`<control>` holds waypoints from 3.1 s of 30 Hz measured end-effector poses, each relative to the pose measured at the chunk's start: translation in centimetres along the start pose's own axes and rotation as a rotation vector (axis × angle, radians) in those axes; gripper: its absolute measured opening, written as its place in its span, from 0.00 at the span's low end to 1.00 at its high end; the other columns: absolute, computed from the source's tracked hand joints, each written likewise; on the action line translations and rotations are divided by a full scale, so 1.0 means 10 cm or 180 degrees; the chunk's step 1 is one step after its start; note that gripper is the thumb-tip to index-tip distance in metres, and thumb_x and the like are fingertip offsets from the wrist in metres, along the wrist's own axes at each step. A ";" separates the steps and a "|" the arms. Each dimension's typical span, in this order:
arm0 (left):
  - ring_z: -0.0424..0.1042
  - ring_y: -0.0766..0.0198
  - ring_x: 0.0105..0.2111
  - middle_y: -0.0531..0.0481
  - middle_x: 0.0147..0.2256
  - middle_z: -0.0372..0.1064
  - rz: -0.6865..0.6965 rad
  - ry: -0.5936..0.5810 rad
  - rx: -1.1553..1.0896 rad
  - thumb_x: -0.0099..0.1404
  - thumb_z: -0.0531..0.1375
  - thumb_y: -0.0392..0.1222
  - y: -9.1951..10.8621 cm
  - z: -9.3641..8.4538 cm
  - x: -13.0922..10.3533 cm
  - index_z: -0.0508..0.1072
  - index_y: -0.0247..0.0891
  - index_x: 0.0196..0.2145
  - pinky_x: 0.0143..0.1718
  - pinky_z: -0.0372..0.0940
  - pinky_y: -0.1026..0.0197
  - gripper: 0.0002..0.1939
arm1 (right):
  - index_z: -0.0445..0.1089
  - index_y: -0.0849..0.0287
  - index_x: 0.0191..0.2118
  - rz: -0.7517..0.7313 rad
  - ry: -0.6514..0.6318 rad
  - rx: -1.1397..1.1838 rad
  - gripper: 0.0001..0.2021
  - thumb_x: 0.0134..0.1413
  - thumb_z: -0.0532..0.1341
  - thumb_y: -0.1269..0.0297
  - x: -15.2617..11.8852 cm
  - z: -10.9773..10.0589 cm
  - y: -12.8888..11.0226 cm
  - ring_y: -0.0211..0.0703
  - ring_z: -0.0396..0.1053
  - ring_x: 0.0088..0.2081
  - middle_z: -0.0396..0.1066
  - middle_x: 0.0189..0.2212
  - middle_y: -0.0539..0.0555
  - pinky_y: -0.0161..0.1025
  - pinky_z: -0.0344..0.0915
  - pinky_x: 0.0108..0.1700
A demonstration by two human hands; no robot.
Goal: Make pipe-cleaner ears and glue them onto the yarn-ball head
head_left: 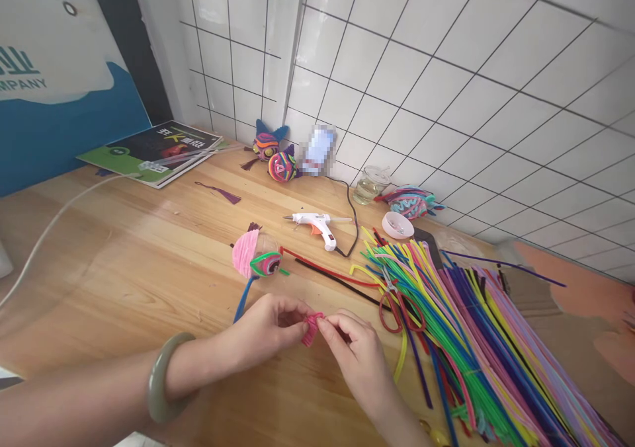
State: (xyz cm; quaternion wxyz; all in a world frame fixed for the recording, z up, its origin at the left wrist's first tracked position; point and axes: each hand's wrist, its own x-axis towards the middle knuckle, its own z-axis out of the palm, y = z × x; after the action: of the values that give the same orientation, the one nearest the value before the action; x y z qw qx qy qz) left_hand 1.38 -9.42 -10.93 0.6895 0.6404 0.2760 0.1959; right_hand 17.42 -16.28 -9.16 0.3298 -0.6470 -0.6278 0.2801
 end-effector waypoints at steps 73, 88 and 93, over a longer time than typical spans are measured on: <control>0.71 0.66 0.29 0.49 0.26 0.72 -0.0778 0.0116 -0.1485 0.50 0.64 0.49 0.07 0.04 0.02 0.72 0.31 0.29 0.34 0.67 0.62 0.16 | 0.64 0.58 0.24 -0.0561 0.0528 -0.0535 0.12 0.57 0.51 0.66 -0.04 0.08 0.02 0.37 0.64 0.24 0.64 0.22 0.51 0.34 0.59 0.26; 0.70 0.66 0.25 0.48 0.24 0.72 -0.0526 0.0173 -0.1363 0.52 0.62 0.48 0.11 0.01 0.00 0.72 0.31 0.26 0.29 0.66 0.63 0.15 | 0.67 0.60 0.25 0.0232 0.0127 0.0744 0.12 0.55 0.54 0.60 -0.03 0.07 -0.08 0.37 0.65 0.26 0.67 0.23 0.51 0.30 0.61 0.23; 0.70 0.65 0.26 0.48 0.24 0.72 -0.0617 0.0171 -0.1424 0.52 0.62 0.49 0.09 0.03 0.00 0.71 0.31 0.26 0.29 0.66 0.62 0.16 | 0.67 0.60 0.25 0.0196 0.0179 0.0768 0.11 0.54 0.55 0.61 -0.01 0.08 -0.07 0.38 0.65 0.26 0.67 0.23 0.51 0.32 0.64 0.28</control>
State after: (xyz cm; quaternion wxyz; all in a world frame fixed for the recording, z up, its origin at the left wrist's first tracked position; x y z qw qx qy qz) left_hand 1.64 -9.50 -10.02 0.8221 0.4368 0.3041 0.2021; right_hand 16.35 -16.37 -9.10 0.4141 -0.6292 -0.5599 0.3453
